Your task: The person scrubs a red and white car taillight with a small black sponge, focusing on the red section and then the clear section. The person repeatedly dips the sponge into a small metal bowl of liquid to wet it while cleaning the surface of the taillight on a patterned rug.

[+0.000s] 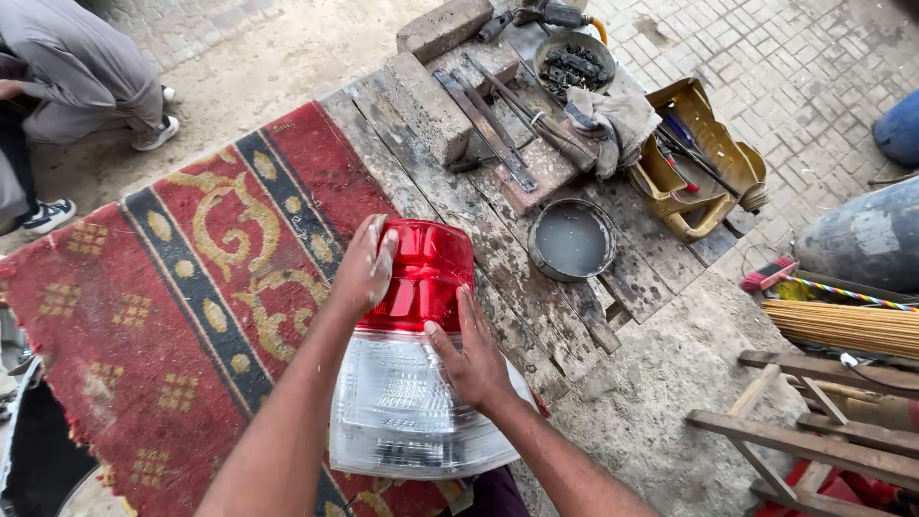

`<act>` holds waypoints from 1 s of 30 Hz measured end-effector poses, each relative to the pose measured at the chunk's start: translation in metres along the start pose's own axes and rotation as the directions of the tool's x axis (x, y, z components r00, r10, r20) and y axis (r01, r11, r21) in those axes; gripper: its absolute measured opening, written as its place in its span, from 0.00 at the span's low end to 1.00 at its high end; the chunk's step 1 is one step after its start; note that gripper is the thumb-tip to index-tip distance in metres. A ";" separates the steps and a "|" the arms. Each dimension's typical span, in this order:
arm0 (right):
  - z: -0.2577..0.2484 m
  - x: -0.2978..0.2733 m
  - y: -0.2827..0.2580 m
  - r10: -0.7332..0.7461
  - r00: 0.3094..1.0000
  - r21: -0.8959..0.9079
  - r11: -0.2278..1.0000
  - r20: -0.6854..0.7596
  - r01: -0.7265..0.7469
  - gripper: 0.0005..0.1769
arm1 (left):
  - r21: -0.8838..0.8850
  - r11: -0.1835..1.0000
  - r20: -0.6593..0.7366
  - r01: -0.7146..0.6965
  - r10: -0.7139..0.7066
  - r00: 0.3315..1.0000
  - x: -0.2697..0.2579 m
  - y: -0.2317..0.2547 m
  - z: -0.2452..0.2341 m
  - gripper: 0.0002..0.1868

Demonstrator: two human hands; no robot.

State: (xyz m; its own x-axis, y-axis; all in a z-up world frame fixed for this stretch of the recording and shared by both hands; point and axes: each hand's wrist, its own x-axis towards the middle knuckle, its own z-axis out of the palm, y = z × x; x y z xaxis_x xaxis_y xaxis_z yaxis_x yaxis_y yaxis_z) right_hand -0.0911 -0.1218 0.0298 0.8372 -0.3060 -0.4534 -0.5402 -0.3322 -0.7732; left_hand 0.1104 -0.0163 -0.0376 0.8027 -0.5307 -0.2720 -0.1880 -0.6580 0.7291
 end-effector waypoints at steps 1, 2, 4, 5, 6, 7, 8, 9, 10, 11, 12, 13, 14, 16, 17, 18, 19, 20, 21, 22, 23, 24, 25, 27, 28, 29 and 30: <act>0.000 0.001 0.000 -0.008 1.000 0.001 1.000 0.000 0.008 0.53 | 0.004 1.000 -0.007 -0.002 0.002 1.000 -0.023 0.016 -0.008 0.30; 0.000 0.001 0.000 -0.005 1.000 0.000 1.000 -0.001 0.005 0.53 | 0.000 1.000 -0.025 -0.023 0.023 0.999 -0.047 0.032 -0.015 0.31; 0.002 -0.001 0.001 -0.011 1.000 -0.001 1.000 0.002 0.011 0.53 | 0.001 0.999 -0.051 -0.043 0.043 0.998 -0.086 0.048 -0.023 0.31; 0.001 0.000 0.002 -0.007 1.000 -0.006 1.000 0.000 0.007 0.53 | 0.040 0.999 -0.016 0.031 -0.031 0.999 -0.099 0.049 -0.024 0.33; 0.001 0.001 0.003 -0.004 1.000 -0.011 1.000 -0.002 0.004 0.53 | 0.082 0.991 0.014 0.105 -0.106 0.994 -0.112 0.050 -0.024 0.35; 0.000 -0.002 0.001 -0.009 1.000 -0.009 1.000 0.002 0.009 0.53 | 0.085 0.990 0.009 0.108 -0.110 0.994 -0.129 0.055 -0.027 0.35; 0.000 -0.006 0.000 0.006 1.000 -0.008 1.000 0.017 -0.005 0.53 | 0.098 0.989 0.009 0.111 -0.112 0.994 -0.146 0.060 -0.029 0.34; -0.003 -0.008 -0.002 0.016 0.999 -0.011 1.000 0.029 -0.015 0.53 | 0.108 0.988 0.005 0.110 -0.111 0.994 -0.162 0.066 -0.031 0.34; -0.001 -0.003 0.005 0.006 1.000 -0.012 1.000 0.031 -0.006 0.53 | 0.108 0.988 -0.004 0.110 -0.110 0.994 -0.166 0.053 -0.024 0.34; 0.002 0.001 0.013 0.096 0.995 -0.048 0.994 0.037 -0.094 0.56 | 0.039 0.983 0.020 0.182 -0.182 0.983 -0.171 0.040 -0.016 0.41; 0.004 0.007 0.021 0.186 0.982 -0.085 0.980 0.041 -0.182 0.59 | -0.029 0.967 0.050 0.253 -0.251 0.967 -0.175 0.027 -0.008 0.48; 0.003 0.000 0.032 0.182 0.982 -0.090 0.980 0.042 -0.178 0.59 | -0.034 0.967 0.046 0.254 -0.252 0.967 -0.187 0.024 -0.008 0.48; 0.002 -0.007 0.044 0.195 0.980 -0.088 0.978 0.046 -0.191 0.55 | -0.173 0.935 0.049 0.309 -0.305 0.951 -0.199 0.020 -0.008 0.49; -0.002 -0.022 0.066 0.214 0.976 -0.087 0.974 0.049 -0.209 0.52 | -0.309 0.881 0.066 0.357 -0.355 0.933 -0.219 0.011 -0.003 0.50; -0.004 -0.026 0.075 0.247 0.969 -0.079 0.966 0.025 -0.244 0.48 | -0.367 0.835 0.092 0.409 -0.405 0.910 -0.224 0.005 0.000 0.52; -0.007 -0.030 0.085 0.280 0.960 -0.069 0.958 0.002 -0.279 0.44 | -0.422 0.782 0.121 0.458 -0.452 0.884 -0.229 -0.001 0.002 0.55; -0.011 -0.031 0.079 0.275 0.962 -0.072 0.959 0.000 -0.274 0.44 | -0.427 0.783 0.117 0.453 -0.449 0.886 -0.228 -0.004 0.001 0.55; -0.015 -0.032 0.074 0.363 0.932 0.009 0.932 -0.003 -0.363 0.40 | -0.538 0.707 0.124 0.460 -0.473 0.872 -0.227 -0.007 0.000 0.46; -0.017 -0.038 0.071 0.452 0.892 0.089 0.888 0.006 -0.451 0.35 | -0.638 0.615 0.139 0.463 -0.499 0.855 -0.231 -0.011 0.001 0.38; -0.022 -0.036 0.056 0.452 0.892 0.085 0.889 0.006 -0.451 0.35 | -0.641 0.612 0.139 0.463 -0.500 0.855 -0.228 -0.013 0.004 0.38; -0.028 -0.033 0.040 0.517 0.854 0.233 0.824 0.062 -0.516 0.27 | -0.714 0.538 0.129 0.448 -0.529 0.839 -0.222 -0.015 0.006 0.31; -0.034 -0.029 0.025 0.568 0.813 0.371 0.732 0.128 -0.571 0.25 | -0.780 0.458 0.122 0.426 -0.557 0.822 -0.215 -0.017 0.008 0.24; -0.029 -0.018 0.039 0.567 0.814 0.373 0.733 0.127 -0.569 0.25 | -0.780 0.460 0.120 0.424 -0.555 0.823 -0.217 -0.019 0.010 0.24; -0.019 0.006 0.068 0.518 0.847 0.582 0.727 -0.118 -0.363 0.31 | -0.884 0.356 0.086 0.302 -0.511 0.856 -0.221 -0.024 0.012 0.21; -0.024 0.011 0.064 0.513 0.850 0.581 0.730 -0.119 -0.360 0.31 | -0.886 0.356 0.082 0.297 -0.509 0.857 -0.222 -0.015 0.003 0.21; -0.030 0.014 0.063 0.453 0.876 0.533 0.788 -0.165 -0.307 0.33 | -0.885 0.334 0.119 0.326 -0.513 0.850 -0.224 -0.005 -0.004 0.24; -0.035 0.017 0.062 0.389 0.898 0.480 0.840 -0.208 -0.253 0.35 | -0.882 0.312 0.156 0.354 -0.516 0.842 -0.226 0.004 -0.011 0.28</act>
State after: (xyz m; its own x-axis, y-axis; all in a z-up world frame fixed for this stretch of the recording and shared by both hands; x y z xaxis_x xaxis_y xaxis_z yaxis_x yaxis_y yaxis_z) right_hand -0.1134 -0.1789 -0.0100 0.5234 -0.5891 -0.6157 -0.6244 0.2265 -0.7475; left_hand -0.0655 0.1063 0.0338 0.6849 -0.1906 -0.7033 0.7247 0.0774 0.6847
